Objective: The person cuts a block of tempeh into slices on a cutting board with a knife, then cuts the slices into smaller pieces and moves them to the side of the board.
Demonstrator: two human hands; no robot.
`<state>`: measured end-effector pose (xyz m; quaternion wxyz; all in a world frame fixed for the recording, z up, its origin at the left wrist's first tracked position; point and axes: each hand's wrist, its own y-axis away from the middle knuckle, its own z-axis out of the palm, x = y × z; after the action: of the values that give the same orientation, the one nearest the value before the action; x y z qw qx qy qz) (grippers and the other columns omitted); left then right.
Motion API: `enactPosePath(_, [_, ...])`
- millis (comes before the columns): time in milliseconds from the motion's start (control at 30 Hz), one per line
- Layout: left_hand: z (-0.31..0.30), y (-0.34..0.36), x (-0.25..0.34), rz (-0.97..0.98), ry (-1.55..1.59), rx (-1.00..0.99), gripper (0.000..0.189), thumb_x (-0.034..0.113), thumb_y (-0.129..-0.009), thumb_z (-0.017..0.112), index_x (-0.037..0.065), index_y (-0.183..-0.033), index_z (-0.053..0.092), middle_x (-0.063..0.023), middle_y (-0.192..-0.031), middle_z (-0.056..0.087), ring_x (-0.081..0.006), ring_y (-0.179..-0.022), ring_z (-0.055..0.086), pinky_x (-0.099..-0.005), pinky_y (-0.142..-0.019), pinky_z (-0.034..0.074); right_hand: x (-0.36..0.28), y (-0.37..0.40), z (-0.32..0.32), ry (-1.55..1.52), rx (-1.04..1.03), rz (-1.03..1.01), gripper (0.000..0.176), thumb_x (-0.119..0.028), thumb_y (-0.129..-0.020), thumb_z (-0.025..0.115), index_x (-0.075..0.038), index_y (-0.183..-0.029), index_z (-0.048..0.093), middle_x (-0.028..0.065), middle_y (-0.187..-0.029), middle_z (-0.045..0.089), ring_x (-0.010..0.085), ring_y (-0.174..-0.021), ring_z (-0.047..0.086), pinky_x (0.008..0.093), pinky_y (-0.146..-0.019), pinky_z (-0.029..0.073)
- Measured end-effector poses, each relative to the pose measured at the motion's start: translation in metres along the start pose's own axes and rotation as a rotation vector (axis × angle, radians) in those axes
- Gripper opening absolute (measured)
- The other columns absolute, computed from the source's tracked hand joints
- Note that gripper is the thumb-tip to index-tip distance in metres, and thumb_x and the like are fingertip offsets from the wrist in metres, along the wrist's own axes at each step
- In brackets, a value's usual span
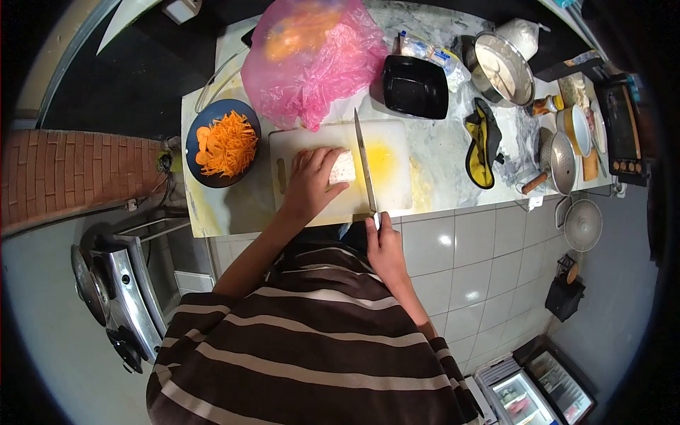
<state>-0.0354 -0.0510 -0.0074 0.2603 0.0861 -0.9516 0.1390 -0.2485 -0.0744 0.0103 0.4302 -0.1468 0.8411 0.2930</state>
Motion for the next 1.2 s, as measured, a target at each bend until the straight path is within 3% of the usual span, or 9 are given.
enactPosePath(333, [0.010, 0.002, -0.001, 0.021, 0.059, 0.036, 0.064, 0.025, -0.075, 0.082, 0.009, -0.133, 0.059, -0.0099, -0.127, 0.060, -0.0314, -0.120, 0.053, -0.0438, -0.108, 0.037, -0.004, 0.003, 0.007, 0.083, -0.041, -0.010, 0.022, -0.015, -0.104, 0.048, 0.006, -0.108, 0.044, 0.0350, -0.069, 0.059, 0.0549, -0.070, 0.060, 0.0585, -0.057, 0.044])
enactPosePath(633, [0.009, 0.005, -0.001, 0.007, 0.022, 0.008, 0.062, 0.024, -0.079, 0.080, 0.010, -0.135, 0.058, -0.0087, -0.131, 0.059, -0.0284, -0.122, 0.053, -0.0440, -0.110, 0.036, -0.007, 0.006, 0.007, 0.062, -0.031, -0.032, 0.022, -0.016, -0.105, 0.047, 0.005, -0.102, 0.043, 0.0340, -0.065, 0.057, 0.0542, -0.067, 0.059, 0.0572, -0.054, 0.043])
enactPosePath(933, [0.011, 0.005, -0.001, -0.015, -0.001, 0.005, 0.061, 0.025, -0.079, 0.080, 0.011, -0.135, 0.058, -0.0082, -0.129, 0.060, -0.0282, -0.121, 0.054, -0.0455, -0.112, 0.034, -0.007, 0.008, 0.009, 0.077, -0.065, 0.004, 0.024, -0.018, -0.106, 0.045, 0.005, -0.104, 0.042, 0.0349, -0.069, 0.059, 0.0554, -0.070, 0.059, 0.0595, -0.058, 0.045])
enactPosePath(1067, [0.012, 0.005, -0.002, -0.023, 0.000, -0.013, 0.063, 0.025, -0.078, 0.080, 0.012, -0.135, 0.058, -0.0084, -0.130, 0.060, -0.0289, -0.122, 0.054, -0.0459, -0.112, 0.034, -0.006, 0.008, 0.012, 0.053, -0.042, 0.030, 0.023, -0.016, -0.105, 0.047, 0.006, -0.102, 0.044, 0.0345, -0.069, 0.058, 0.0560, -0.070, 0.057, 0.0560, -0.055, 0.042])
enactPosePath(1133, [0.013, 0.005, -0.003, -0.018, 0.002, -0.011, 0.063, 0.025, -0.078, 0.080, 0.012, -0.135, 0.058, -0.0084, -0.130, 0.060, -0.0291, -0.122, 0.054, -0.0463, -0.112, 0.033, -0.009, 0.007, 0.011, 0.092, -0.086, 0.044, 0.024, -0.018, -0.105, 0.044, 0.005, -0.108, 0.039, 0.0358, -0.072, 0.061, 0.0556, -0.071, 0.060, 0.0609, -0.059, 0.047])
enactPosePath(1200, [0.014, 0.006, -0.004, -0.018, 0.012, 0.007, 0.063, 0.026, -0.078, 0.080, 0.013, -0.136, 0.057, -0.0082, -0.130, 0.060, -0.0295, -0.122, 0.054, -0.0474, -0.112, 0.033, -0.006, 0.007, 0.015, 0.129, -0.062, 0.026, 0.024, -0.019, -0.105, 0.044, 0.005, -0.107, 0.039, 0.0355, -0.072, 0.061, 0.0550, -0.070, 0.061, 0.0606, -0.058, 0.047])
